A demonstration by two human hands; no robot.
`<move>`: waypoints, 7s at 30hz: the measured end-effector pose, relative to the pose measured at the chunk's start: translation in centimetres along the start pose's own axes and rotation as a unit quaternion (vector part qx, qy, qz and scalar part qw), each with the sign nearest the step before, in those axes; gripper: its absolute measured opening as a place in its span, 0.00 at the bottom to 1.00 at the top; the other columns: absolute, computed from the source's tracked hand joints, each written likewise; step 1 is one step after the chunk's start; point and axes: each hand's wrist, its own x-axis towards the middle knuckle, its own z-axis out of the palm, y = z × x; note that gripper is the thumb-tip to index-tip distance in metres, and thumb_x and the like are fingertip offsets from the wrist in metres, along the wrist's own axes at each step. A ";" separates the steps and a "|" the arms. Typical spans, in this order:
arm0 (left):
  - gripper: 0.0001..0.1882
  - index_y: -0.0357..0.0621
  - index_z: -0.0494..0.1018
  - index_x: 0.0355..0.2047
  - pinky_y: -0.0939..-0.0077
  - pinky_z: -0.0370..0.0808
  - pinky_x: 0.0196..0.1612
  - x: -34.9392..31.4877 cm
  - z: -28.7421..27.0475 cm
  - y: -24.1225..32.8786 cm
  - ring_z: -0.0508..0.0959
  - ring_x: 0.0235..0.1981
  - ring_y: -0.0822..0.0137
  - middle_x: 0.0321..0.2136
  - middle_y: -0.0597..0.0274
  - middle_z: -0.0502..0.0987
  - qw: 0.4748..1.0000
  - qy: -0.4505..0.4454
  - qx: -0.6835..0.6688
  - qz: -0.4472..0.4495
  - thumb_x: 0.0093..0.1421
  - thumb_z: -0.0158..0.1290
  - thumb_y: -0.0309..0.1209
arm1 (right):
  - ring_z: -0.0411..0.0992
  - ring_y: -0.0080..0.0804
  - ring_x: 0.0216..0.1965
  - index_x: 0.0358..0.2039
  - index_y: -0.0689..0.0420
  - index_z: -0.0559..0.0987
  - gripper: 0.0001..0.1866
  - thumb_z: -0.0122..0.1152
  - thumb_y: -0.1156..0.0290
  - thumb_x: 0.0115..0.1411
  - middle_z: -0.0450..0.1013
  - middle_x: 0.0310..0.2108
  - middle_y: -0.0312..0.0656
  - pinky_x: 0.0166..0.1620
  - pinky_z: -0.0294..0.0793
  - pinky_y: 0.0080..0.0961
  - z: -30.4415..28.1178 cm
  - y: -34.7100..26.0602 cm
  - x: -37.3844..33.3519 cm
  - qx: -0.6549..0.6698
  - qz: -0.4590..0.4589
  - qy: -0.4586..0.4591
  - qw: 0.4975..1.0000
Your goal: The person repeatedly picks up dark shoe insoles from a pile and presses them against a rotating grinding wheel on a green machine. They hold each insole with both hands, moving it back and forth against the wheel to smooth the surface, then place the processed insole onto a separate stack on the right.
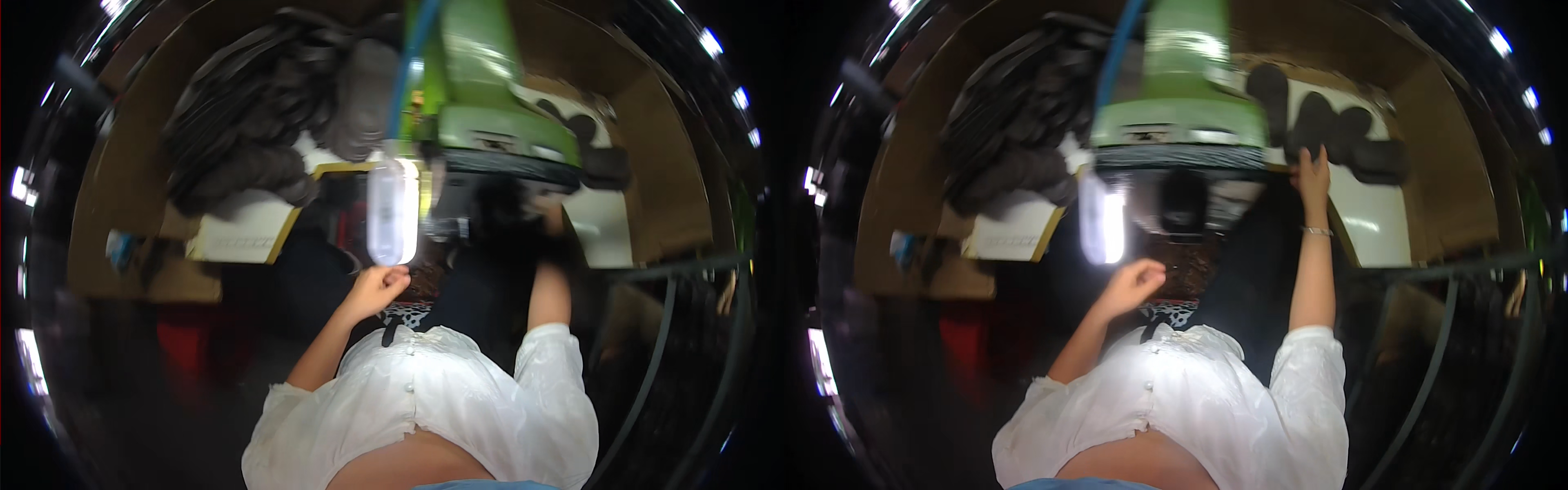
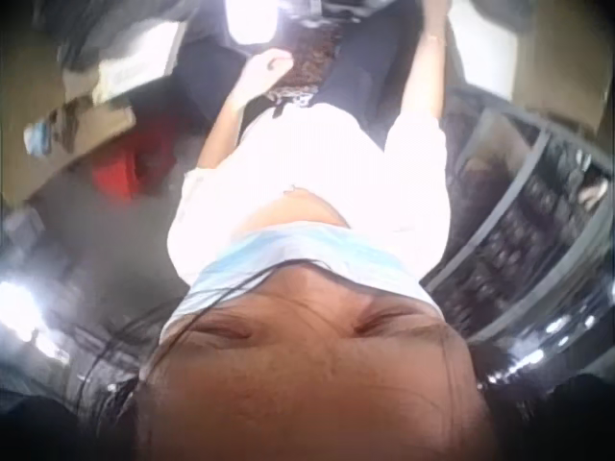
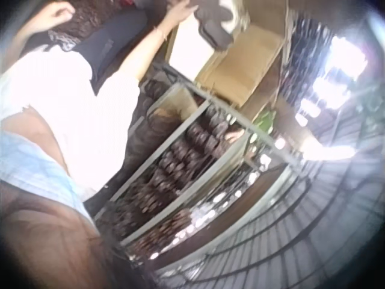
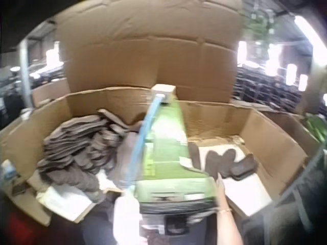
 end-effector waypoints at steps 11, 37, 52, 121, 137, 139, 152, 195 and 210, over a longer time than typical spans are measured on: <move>0.28 0.44 0.61 0.49 0.55 0.55 0.57 3.3 -23.9 -2.0 0.56 0.56 0.49 0.52 0.47 0.59 0.671 0.582 0.457 -0.046 0.44 0.48 0.20 | 0.71 0.29 0.28 0.26 0.65 0.75 0.07 0.52 0.74 0.51 0.72 0.21 0.41 0.33 0.68 0.28 3.2 8.5 -12.1 -0.317 -0.358 -0.143 0.866; 0.15 0.37 0.72 0.37 0.76 0.70 0.40 1.2 2.2 10.0 0.74 0.35 0.68 0.31 0.58 0.75 0.974 -0.025 -0.213 0.073 0.53 0.55 0.34 | 0.69 0.26 0.39 0.41 0.61 0.74 0.16 0.59 0.66 0.54 0.72 0.38 0.39 0.43 0.68 0.24 2.5 -0.5 -26.6 0.069 0.163 -0.565 0.806; 0.12 0.37 0.71 0.38 0.80 0.70 0.38 0.1 1.2 7.9 0.72 0.34 0.73 0.33 0.62 0.73 0.929 0.051 -0.364 0.041 0.52 0.53 0.26 | 0.71 0.28 0.38 0.38 0.64 0.74 0.22 0.64 0.81 0.36 0.73 0.36 0.39 0.46 0.66 0.24 -9.9 -0.4 -19.7 0.208 0.189 -0.370 0.885; 0.06 0.38 0.67 0.33 0.85 0.70 0.28 -5.1 -7.2 -0.7 0.70 0.25 0.80 0.25 0.67 0.71 0.979 0.048 -0.166 -0.109 0.54 0.46 0.23 | 0.67 0.21 0.36 0.41 0.65 0.71 0.12 0.50 0.77 0.55 0.70 0.36 0.37 0.43 0.65 0.17 4.9 -10.1 -21.7 0.316 -0.064 -0.287 0.902; 0.22 0.37 0.70 0.41 0.71 0.72 0.37 -0.6 6.3 4.2 0.77 0.34 0.61 0.32 0.51 0.76 0.959 -0.260 0.107 0.038 0.52 0.54 0.42 | 0.72 0.48 0.31 0.31 0.58 0.77 0.14 0.61 0.62 0.45 0.73 0.27 0.49 0.34 0.72 0.32 0.9 -13.2 -15.3 -0.274 -0.201 -0.376 0.862; 0.21 0.37 0.70 0.41 0.73 0.72 0.37 -0.6 5.4 3.8 0.78 0.32 0.63 0.30 0.54 0.77 0.979 -0.183 0.091 -0.009 0.52 0.54 0.40 | 0.73 0.43 0.37 0.37 0.58 0.76 0.13 0.58 0.69 0.50 0.73 0.37 0.47 0.39 0.71 0.28 -0.9 -14.7 -13.8 -0.151 -0.276 -0.095 0.944; 0.09 0.40 0.72 0.30 0.68 0.70 0.35 1.1 -7.2 2.5 0.74 0.31 0.57 0.27 0.55 0.74 0.935 0.284 0.178 0.118 0.49 0.53 0.29 | 0.69 0.18 0.27 0.41 0.63 0.71 0.13 0.51 0.69 0.57 0.72 0.27 0.38 0.29 0.69 0.16 4.5 -5.0 -8.3 -0.016 -0.173 -0.139 0.975; 0.28 0.46 0.58 0.56 0.44 0.40 0.58 4.4 -21.0 -6.1 0.37 0.60 0.35 0.57 0.28 0.33 0.710 0.685 0.097 -0.131 0.56 0.46 0.41 | 0.66 0.25 0.44 0.44 0.63 0.71 0.18 0.59 0.75 0.51 0.70 0.42 0.39 0.47 0.64 0.20 4.1 -0.6 -26.3 0.112 0.105 -0.467 0.871; 0.33 0.44 0.62 0.48 0.60 0.61 0.52 6.8 -17.1 1.4 0.57 0.52 0.43 0.53 0.38 0.43 0.769 0.629 0.113 -0.023 0.39 0.58 0.33 | 0.70 0.27 0.37 0.36 0.66 0.75 0.17 0.61 0.65 0.51 0.74 0.34 0.43 0.42 0.68 0.23 2.6 1.7 -27.1 0.078 0.137 -0.423 0.893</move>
